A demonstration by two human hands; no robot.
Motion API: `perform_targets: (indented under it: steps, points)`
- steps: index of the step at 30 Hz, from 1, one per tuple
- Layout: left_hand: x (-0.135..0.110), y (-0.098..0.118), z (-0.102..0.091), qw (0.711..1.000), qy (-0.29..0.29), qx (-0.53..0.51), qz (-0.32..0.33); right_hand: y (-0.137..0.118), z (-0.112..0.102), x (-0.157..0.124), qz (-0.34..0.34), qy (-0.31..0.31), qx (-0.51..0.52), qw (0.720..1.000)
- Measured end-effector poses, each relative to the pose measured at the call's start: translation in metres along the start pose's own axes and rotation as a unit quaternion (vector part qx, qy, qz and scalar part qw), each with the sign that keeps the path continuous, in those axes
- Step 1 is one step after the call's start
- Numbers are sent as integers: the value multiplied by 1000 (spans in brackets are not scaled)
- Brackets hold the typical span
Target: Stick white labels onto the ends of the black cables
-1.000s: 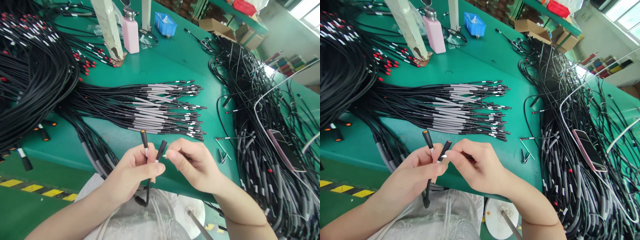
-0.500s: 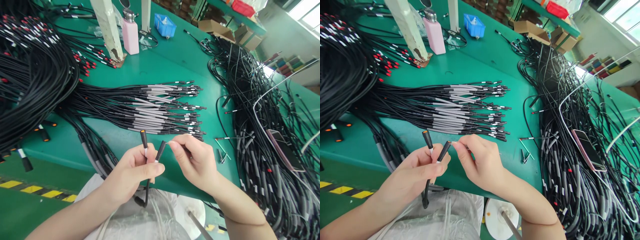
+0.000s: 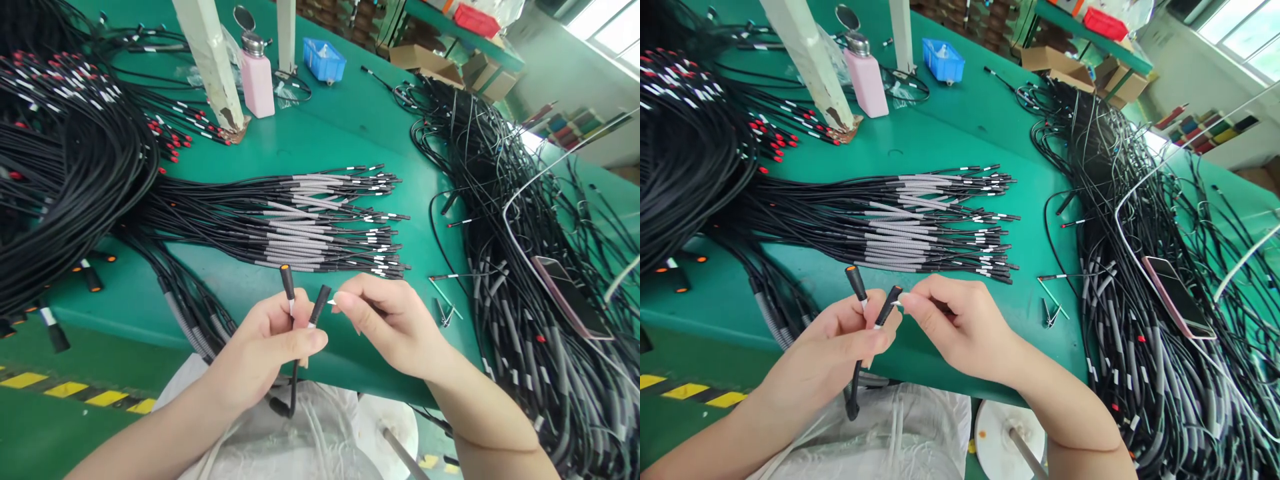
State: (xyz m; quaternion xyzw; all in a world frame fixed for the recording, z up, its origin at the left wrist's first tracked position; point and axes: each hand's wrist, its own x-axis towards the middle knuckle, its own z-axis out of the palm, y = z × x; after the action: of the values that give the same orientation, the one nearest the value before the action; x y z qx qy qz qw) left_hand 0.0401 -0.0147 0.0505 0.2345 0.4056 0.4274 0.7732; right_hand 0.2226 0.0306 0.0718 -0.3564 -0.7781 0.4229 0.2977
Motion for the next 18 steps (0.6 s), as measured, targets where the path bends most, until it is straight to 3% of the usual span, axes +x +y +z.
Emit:
perform_targets:
  steps: [3,6,18]
  points:
    - [1,1,1,1000,1,2,1,1,1,-1,-27,68,-58,996]
    - [0,2,1,1000,4,1,0,2,4,-2,-53,96,-108,988]
    - [-1,3,4,1000,24,6,5,2,10,-3,-85,83,-122,985]
